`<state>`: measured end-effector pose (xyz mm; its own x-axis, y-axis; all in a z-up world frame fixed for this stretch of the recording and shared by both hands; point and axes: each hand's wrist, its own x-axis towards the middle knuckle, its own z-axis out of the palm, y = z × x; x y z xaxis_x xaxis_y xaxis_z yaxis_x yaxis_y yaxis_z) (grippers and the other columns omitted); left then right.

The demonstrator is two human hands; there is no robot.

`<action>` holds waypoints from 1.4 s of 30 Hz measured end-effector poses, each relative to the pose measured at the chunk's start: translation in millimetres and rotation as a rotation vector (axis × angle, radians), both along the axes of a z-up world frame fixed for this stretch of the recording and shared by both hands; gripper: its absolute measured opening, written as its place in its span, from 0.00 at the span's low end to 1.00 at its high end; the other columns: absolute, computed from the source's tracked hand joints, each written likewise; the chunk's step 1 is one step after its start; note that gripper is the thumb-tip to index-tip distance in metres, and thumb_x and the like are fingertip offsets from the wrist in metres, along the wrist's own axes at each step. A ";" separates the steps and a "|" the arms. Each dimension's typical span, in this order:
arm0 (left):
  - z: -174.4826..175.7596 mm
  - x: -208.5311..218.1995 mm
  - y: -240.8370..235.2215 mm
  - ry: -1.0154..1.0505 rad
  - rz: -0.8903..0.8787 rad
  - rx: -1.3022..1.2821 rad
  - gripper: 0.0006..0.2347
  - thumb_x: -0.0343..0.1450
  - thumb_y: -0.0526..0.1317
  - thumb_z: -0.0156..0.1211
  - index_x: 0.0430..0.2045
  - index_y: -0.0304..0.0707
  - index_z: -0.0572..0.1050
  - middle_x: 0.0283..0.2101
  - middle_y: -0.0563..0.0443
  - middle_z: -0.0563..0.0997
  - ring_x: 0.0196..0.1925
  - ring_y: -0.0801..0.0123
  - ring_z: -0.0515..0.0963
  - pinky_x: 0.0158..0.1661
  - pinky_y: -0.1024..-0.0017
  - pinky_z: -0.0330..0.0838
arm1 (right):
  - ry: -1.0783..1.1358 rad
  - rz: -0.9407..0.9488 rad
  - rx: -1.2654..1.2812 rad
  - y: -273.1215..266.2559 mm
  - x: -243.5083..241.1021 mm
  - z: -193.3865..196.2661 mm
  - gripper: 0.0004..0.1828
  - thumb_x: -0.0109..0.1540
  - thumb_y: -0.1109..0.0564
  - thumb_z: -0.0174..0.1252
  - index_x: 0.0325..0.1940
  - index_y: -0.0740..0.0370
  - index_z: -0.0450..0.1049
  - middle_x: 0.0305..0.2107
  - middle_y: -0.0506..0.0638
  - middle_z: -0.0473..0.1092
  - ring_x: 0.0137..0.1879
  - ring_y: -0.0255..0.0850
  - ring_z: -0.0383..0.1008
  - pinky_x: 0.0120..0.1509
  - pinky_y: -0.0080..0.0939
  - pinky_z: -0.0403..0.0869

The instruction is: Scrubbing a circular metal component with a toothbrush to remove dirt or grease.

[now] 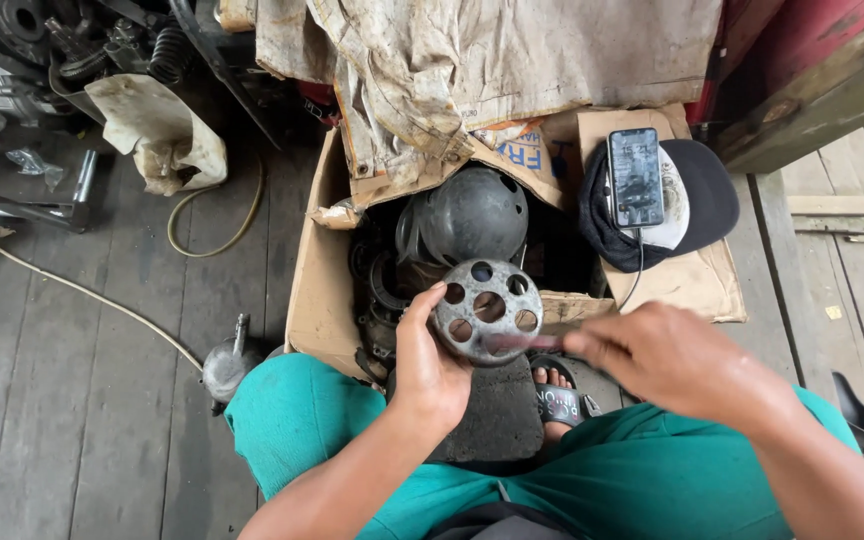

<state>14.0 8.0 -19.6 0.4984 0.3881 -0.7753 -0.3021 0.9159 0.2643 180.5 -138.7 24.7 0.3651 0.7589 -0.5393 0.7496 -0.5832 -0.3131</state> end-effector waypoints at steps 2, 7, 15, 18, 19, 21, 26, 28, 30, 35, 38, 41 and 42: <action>6.9 0.1 -0.8 0.024 -0.017 0.002 0.19 0.71 0.42 0.49 0.55 0.31 0.71 0.58 0.44 0.76 0.55 0.63 0.73 0.54 0.67 0.65 | -0.028 -0.008 -0.032 0.3 4.3 3.7 0.18 0.65 0.38 0.54 0.31 0.47 0.81 0.14 0.46 0.75 0.19 0.41 0.71 0.34 0.43 0.73; 9.2 -3.1 -2.9 0.017 -0.013 -0.013 0.17 0.71 0.42 0.50 0.53 0.34 0.71 0.58 0.45 0.76 0.55 0.64 0.72 0.54 0.67 0.64 | -0.211 -0.124 0.103 -5.5 7.7 1.3 0.20 0.65 0.39 0.52 0.30 0.53 0.78 0.16 0.52 0.76 0.24 0.54 0.72 0.36 0.52 0.69; 19.7 -10.4 -7.0 0.028 -0.092 -0.077 0.18 0.72 0.42 0.46 0.53 0.32 0.71 0.56 0.44 0.76 0.53 0.62 0.72 0.52 0.64 0.63 | -0.227 -0.111 0.107 -20.6 5.5 -5.6 0.15 0.62 0.40 0.56 0.29 0.48 0.79 0.14 0.46 0.78 0.23 0.54 0.75 0.32 0.50 0.71; 4.3 -20.2 -10.2 -0.328 -0.219 -0.059 0.24 0.73 0.44 0.43 0.58 0.20 0.70 0.54 0.31 0.79 0.52 0.42 0.79 0.49 0.42 0.78 | 0.011 0.048 0.083 -32.5 -10.7 -13.7 0.13 0.59 0.41 0.63 0.23 0.46 0.77 0.11 0.44 0.77 0.16 0.45 0.74 0.28 0.47 0.73; 14.1 -14.8 -8.3 -0.318 -0.221 -0.077 0.24 0.73 0.44 0.43 0.58 0.20 0.70 0.54 0.31 0.79 0.52 0.42 0.79 0.49 0.42 0.78 | 0.023 0.043 0.067 -35.3 -8.5 -14.4 0.13 0.59 0.41 0.63 0.23 0.46 0.77 0.11 0.44 0.77 0.16 0.45 0.74 0.28 0.47 0.73; 34.8 -3.0 -4.1 0.063 -0.150 -0.233 0.20 0.70 0.39 0.42 0.55 0.25 0.68 0.59 0.32 0.75 0.57 0.40 0.73 0.59 0.43 0.66 | -0.072 -0.031 -0.002 -41.9 -4.5 -13.5 0.07 0.53 0.42 0.68 0.27 0.41 0.80 0.14 0.38 0.81 0.17 0.43 0.79 0.31 0.44 0.76; 16.6 -5.6 -4.5 0.136 -0.119 -0.208 0.14 0.72 0.39 0.45 0.49 0.30 0.71 0.52 0.40 0.75 0.53 0.53 0.72 0.52 0.56 0.63 | -0.128 0.011 0.122 -42.0 -1.1 -16.8 0.09 0.59 0.43 0.62 0.29 0.46 0.78 0.13 0.44 0.76 0.15 0.50 0.72 0.25 0.50 0.70; 23.2 2.0 1.5 0.204 -0.117 -0.215 0.17 0.72 0.38 0.43 0.52 0.27 0.70 0.55 0.37 0.75 0.55 0.51 0.71 0.56 0.55 0.62 | 0.009 0.066 0.129 -46.5 -0.5 -19.8 0.12 0.57 0.39 0.65 0.26 0.44 0.77 0.12 0.42 0.76 0.15 0.46 0.74 0.26 0.48 0.73; 25.8 5.8 4.0 0.216 -0.121 -0.223 0.17 0.72 0.38 0.42 0.52 0.26 0.70 0.55 0.37 0.75 0.55 0.51 0.71 0.56 0.55 0.62 | 0.014 0.064 0.126 -49.2 3.4 -18.6 0.11 0.57 0.40 0.65 0.26 0.44 0.77 0.12 0.42 0.76 0.15 0.46 0.74 0.25 0.48 0.73; 19.9 3.7 5.8 0.230 -0.132 -0.227 0.18 0.72 0.38 0.41 0.53 0.26 0.70 0.56 0.36 0.75 0.55 0.50 0.71 0.56 0.54 0.61 | 0.008 0.057 0.134 -35.5 4.4 -15.4 0.11 0.57 0.40 0.65 0.27 0.44 0.78 0.12 0.42 0.76 0.14 0.45 0.73 0.24 0.47 0.72; 29.1 13.5 8.5 0.235 -0.135 -0.224 0.18 0.72 0.38 0.40 0.53 0.26 0.69 0.56 0.36 0.75 0.56 0.50 0.71 0.56 0.53 0.61 | 0.002 0.058 0.144 -40.0 8.3 -17.4 0.11 0.57 0.41 0.64 0.27 0.45 0.78 0.12 0.42 0.76 0.13 0.45 0.73 0.24 0.47 0.72; 38.7 21.1 10.4 0.243 -0.138 -0.220 0.18 0.72 0.38 0.39 0.53 0.26 0.69 0.56 0.35 0.75 0.56 0.49 0.70 0.56 0.53 0.61 | -0.001 0.058 0.155 -38.0 12.8 -16.4 0.10 0.57 0.41 0.64 0.27 0.45 0.78 0.12 0.42 0.76 0.12 0.45 0.72 0.23 0.46 0.71; 39.4 21.1 10.3 0.244 -0.138 -0.218 0.18 0.72 0.38 0.39 0.53 0.26 0.69 0.56 0.35 0.74 0.56 0.49 0.70 0.56 0.53 0.61 | -0.005 0.059 0.160 -35.1 14.3 -13.7 0.10 0.57 0.41 0.64 0.27 0.45 0.78 0.12 0.41 0.76 0.12 0.45 0.72 0.23 0.46 0.71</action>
<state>35.1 18.3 19.8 0.3246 0.1422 -0.9351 -0.1236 0.9865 0.1071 194.9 -173.8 11.0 0.3196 0.8550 -0.4083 0.7826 -0.4812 -0.3949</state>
